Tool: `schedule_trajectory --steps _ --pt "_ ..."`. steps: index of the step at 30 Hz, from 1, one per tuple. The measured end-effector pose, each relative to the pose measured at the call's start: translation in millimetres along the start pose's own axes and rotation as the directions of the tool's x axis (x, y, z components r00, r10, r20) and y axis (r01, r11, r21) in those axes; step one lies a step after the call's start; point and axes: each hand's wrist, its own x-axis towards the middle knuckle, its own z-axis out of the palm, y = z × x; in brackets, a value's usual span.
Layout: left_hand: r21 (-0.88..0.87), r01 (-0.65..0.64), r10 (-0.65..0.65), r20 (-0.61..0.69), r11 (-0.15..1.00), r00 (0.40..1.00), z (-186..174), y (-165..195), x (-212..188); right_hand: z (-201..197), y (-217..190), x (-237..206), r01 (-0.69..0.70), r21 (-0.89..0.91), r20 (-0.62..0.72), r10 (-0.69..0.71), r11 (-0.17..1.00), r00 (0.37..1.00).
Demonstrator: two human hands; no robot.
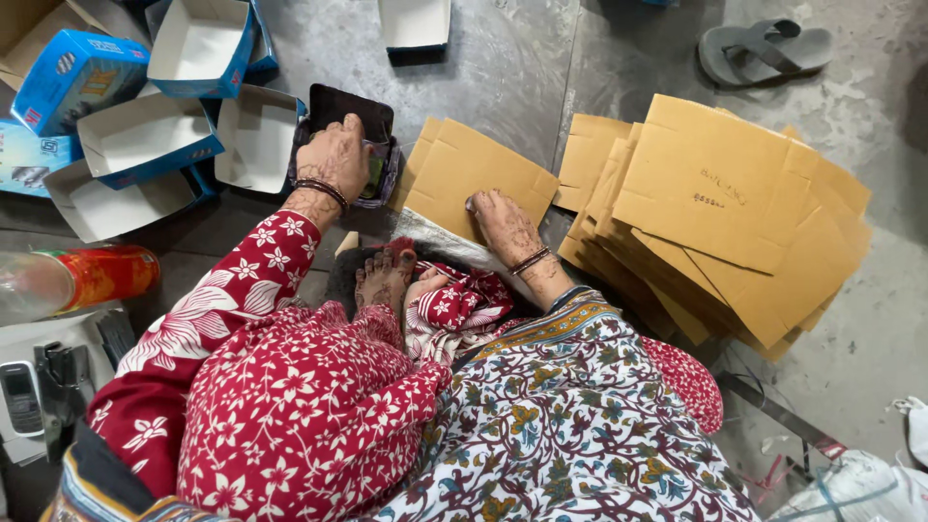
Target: The person sits on the floor and repeatedly stamps a batch number onto flat cardboard pieces using a handheld ink pad and a stamping tool. They dip the stamp into the ink pad, press it onto the cardboard, and then place the stamped piece onto a growing stack.
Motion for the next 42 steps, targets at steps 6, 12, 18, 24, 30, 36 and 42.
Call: schedule_trajectory --steps 6,12,18,24,30,36,42 --pt "-0.074 -0.005 0.004 -0.011 0.997 1.000 3 -10 -7 16 -11 2 -0.050 -0.025 0.059 0.051 0.998 0.997" --pt "-0.085 -0.001 0.002 0.013 0.996 1.000 -4 3 6 5 -13 11 -0.031 -0.013 0.055 0.031 0.999 0.998" --pt "-0.200 -0.098 0.133 0.169 0.975 0.976 7 55 8 -36 -8 -11 -0.159 0.166 -0.034 0.167 0.973 0.985" --pt "-0.201 -0.305 0.339 0.161 0.931 0.927 48 89 -2 -68 -10 -91 -0.304 0.018 -0.018 0.305 0.952 0.952" --pt "-0.103 -0.405 0.418 0.245 0.908 0.875 82 114 2 -63 11 -91 -0.360 0.013 0.083 0.358 0.933 0.930" --pt "-0.025 -0.439 0.429 0.262 0.898 0.864 109 130 3 -58 26 -91 -0.317 0.027 0.102 0.313 0.948 0.944" --pt "0.042 -0.463 0.421 0.350 0.885 0.837 129 122 -3 -53 20 -99 -0.375 0.103 0.199 0.350 0.921 0.915"
